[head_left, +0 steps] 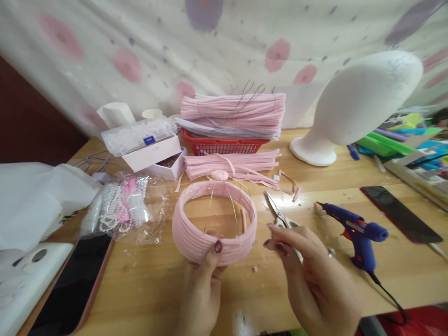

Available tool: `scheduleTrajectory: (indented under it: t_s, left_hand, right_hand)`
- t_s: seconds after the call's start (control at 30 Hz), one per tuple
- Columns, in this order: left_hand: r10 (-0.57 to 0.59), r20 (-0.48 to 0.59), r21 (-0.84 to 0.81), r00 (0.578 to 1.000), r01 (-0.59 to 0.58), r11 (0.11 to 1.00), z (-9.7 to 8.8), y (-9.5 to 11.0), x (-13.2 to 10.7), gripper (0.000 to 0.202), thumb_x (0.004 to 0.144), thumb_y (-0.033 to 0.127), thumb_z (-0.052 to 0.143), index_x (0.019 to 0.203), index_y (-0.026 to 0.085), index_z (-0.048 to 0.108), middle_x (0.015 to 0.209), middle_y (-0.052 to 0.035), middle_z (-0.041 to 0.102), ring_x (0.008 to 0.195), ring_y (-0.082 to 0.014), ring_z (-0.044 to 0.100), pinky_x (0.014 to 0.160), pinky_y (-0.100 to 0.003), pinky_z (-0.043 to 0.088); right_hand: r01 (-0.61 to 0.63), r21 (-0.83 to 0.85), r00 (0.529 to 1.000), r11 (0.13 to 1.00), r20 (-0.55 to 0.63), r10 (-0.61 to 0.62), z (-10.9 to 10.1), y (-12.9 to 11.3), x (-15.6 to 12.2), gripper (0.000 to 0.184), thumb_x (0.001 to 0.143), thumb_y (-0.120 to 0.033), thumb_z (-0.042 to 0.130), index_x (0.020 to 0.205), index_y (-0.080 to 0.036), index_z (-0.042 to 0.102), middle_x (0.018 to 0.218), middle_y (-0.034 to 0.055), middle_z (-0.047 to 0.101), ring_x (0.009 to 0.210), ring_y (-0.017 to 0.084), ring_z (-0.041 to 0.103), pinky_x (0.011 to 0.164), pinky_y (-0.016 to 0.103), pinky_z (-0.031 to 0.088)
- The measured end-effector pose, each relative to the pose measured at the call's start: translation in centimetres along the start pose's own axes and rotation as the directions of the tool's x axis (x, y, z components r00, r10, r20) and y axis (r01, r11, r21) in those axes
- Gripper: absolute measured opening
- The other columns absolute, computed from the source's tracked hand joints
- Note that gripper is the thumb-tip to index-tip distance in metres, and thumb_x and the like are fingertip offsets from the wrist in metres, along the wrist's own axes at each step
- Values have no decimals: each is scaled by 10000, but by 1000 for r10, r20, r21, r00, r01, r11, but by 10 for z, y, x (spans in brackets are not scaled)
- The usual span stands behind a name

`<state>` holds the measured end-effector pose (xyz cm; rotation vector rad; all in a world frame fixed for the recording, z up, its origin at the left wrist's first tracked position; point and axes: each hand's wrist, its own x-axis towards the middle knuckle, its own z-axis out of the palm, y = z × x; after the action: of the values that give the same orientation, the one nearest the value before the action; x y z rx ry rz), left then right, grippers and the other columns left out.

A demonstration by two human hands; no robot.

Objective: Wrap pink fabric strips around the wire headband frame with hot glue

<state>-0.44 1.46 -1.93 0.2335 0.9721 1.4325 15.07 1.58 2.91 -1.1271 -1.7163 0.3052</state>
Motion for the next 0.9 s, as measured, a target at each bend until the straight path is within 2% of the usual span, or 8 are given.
scheduleTrajectory:
  t_s: [0.07, 0.13, 0.27, 0.33, 0.43, 0.63, 0.73, 0.9]
  left_hand:
    - [-18, -6, -10, 1000, 18, 1000, 1, 0, 1, 421, 676, 300, 874, 1067, 202, 750, 921, -53, 784, 903, -230, 739, 814, -319, 609]
    - [-22, 1, -18, 1000, 22, 1000, 3, 1, 2, 465, 667, 296, 880, 1102, 206, 742, 914, -56, 790, 894, -236, 744, 788, -312, 612]
    - [1, 78, -82, 997, 6, 997, 4, 2, 1, 590, 667, 236, 867, 1229, 228, 692, 1046, -70, 787, 1028, -262, 724, 850, -323, 603]
    - [-32, 122, -115, 992, 46, 992, 2, 0, -1, 614, 663, 192, 864, 1249, 220, 681, 1097, -80, 778, 1085, -272, 707, 886, -333, 598]
    - [-88, 150, -162, 985, 113, 980, -5, -8, 1, 545, 713, 201, 840, 1236, 193, 687, 1107, -97, 774, 1106, -278, 704, 914, -350, 596]
    - [-112, 174, -243, 978, 152, 958, -8, -18, 13, 318, 747, 64, 772, 1055, 137, 739, 1025, -117, 786, 1006, -276, 741, 844, -367, 629]
    - [-114, 174, -251, 978, 156, 955, -5, -16, 12, 185, 781, 21, 711, 939, 112, 744, 959, -120, 793, 887, -240, 760, 772, -341, 640]
    - [-85, 195, -261, 977, 136, 956, -3, -11, 10, 159, 814, -8, 641, 858, 112, 735, 880, -103, 796, 763, -175, 746, 685, -272, 624]
  right_hand:
    - [-32, 10, 999, 999, -34, 32, -4, -3, -1, 444, 949, -48, 478, 1321, -274, 567, 855, 21, 624, 731, 157, 619, 616, 270, 501]
    - [-11, 3, 1000, 1000, -6, 11, -5, -4, -1, 429, 963, -80, 462, 1328, -285, 557, 790, 2, 601, 647, 145, 592, 576, 260, 493]
    - [63, -73, 995, 995, 76, -57, 1, 7, 0, 389, 971, -96, 427, 1313, -240, 544, 723, -12, 596, 608, 140, 594, 564, 251, 496]
    - [95, -102, 994, 990, 60, -89, 9, 17, -1, 336, 973, -97, 419, 1252, -211, 567, 688, -17, 607, 574, 133, 601, 541, 237, 492]
    - [149, -138, 989, 979, 13, -149, 23, 30, -1, 245, 977, -107, 438, 1110, -193, 626, 648, -18, 646, 513, 123, 608, 480, 211, 462]
    - [388, -193, 903, 901, -115, -413, 41, 36, -5, 141, 972, -180, 544, 918, -193, 675, 641, 12, 701, 536, 132, 656, 525, 213, 478]
    - [395, -226, 894, 890, -129, -430, 46, 37, -11, 164, 980, -186, 531, 882, -189, 662, 611, 16, 690, 506, 136, 639, 516, 226, 459]
    - [412, -191, 901, 891, -57, -429, 51, 41, -17, 191, 976, -183, 503, 1011, -181, 690, 655, 32, 722, 512, 139, 639, 522, 232, 447]
